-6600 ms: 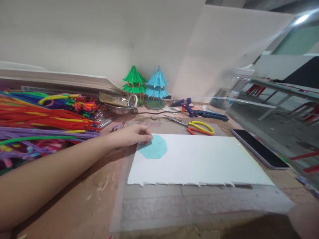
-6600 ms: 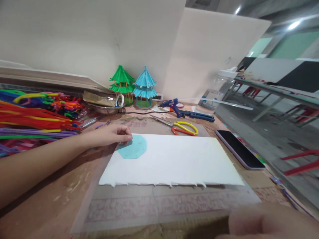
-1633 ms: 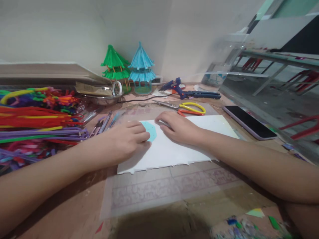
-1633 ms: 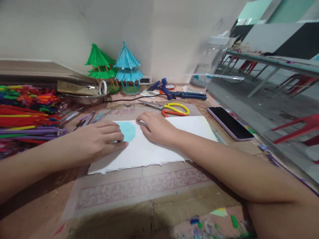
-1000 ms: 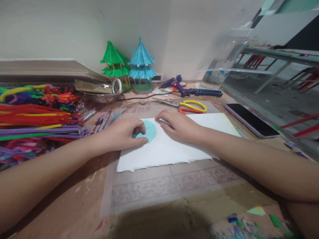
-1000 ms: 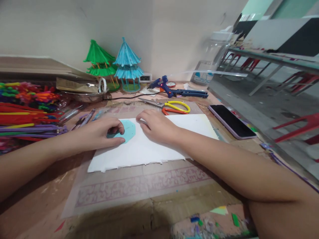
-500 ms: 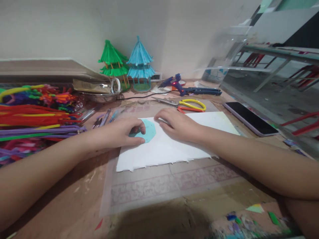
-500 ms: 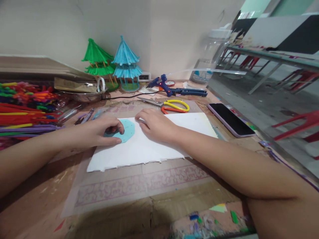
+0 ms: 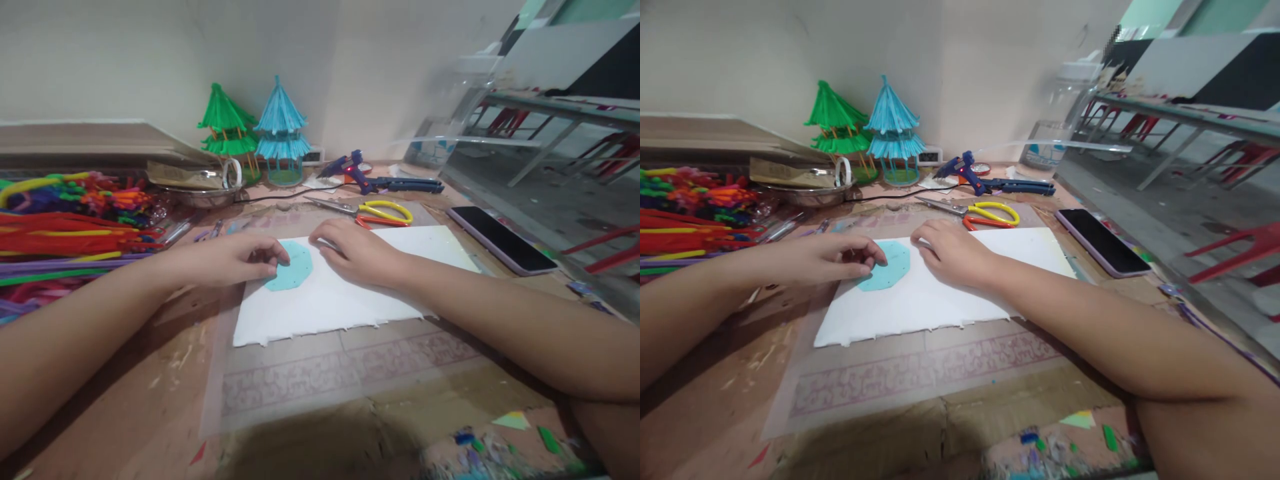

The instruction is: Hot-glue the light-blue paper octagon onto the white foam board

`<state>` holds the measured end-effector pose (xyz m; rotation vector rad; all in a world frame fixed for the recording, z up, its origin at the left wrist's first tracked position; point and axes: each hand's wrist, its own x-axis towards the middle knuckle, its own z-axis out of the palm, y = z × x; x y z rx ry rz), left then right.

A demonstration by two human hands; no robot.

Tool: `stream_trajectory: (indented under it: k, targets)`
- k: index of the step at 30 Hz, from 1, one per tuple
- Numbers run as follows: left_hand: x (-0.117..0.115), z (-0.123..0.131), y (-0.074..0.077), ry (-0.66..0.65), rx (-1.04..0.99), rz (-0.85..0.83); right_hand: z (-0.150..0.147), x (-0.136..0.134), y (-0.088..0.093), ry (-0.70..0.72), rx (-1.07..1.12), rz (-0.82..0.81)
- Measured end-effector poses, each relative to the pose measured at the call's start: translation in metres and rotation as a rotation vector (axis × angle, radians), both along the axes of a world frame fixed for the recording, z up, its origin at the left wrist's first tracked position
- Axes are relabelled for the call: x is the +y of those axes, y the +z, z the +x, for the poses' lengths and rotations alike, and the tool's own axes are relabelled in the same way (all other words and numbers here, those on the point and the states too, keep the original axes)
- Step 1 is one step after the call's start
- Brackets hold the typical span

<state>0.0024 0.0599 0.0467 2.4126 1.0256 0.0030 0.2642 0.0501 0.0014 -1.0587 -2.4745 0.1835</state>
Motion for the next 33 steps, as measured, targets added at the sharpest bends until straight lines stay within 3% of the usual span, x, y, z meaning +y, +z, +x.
stream_trajectory:
  k: [5, 12, 16, 18, 24, 29, 33]
  targets:
    - [-0.004, 0.004, 0.005, 0.205, 0.042, 0.071, 0.000, 0.001, -0.002, 0.005, 0.009, 0.009]
    - [-0.015, 0.006, 0.016, 0.271, 0.154, 0.164, 0.000, 0.000, -0.003, 0.006, 0.015, 0.010]
    - [-0.013, 0.001, 0.023, 0.325, 0.171, 0.342, 0.000, 0.000, -0.003, -0.001, 0.016, 0.011]
    - [-0.011, -0.002, 0.019, 0.265, 0.133, 0.383, 0.000, 0.000, -0.002, -0.002, 0.012, 0.013]
    - [-0.009, 0.000, -0.005, -0.237, -0.059, 0.352, -0.001, 0.000, -0.003, 0.001, 0.012, 0.011]
    - [-0.016, 0.003, -0.002, -0.397, -0.049, 0.391, 0.000, 0.001, -0.003, 0.014, 0.015, 0.023]
    - [-0.023, 0.004, 0.005, -0.447, 0.043, 0.488, 0.000, 0.001, -0.003, 0.016, 0.014, 0.024]
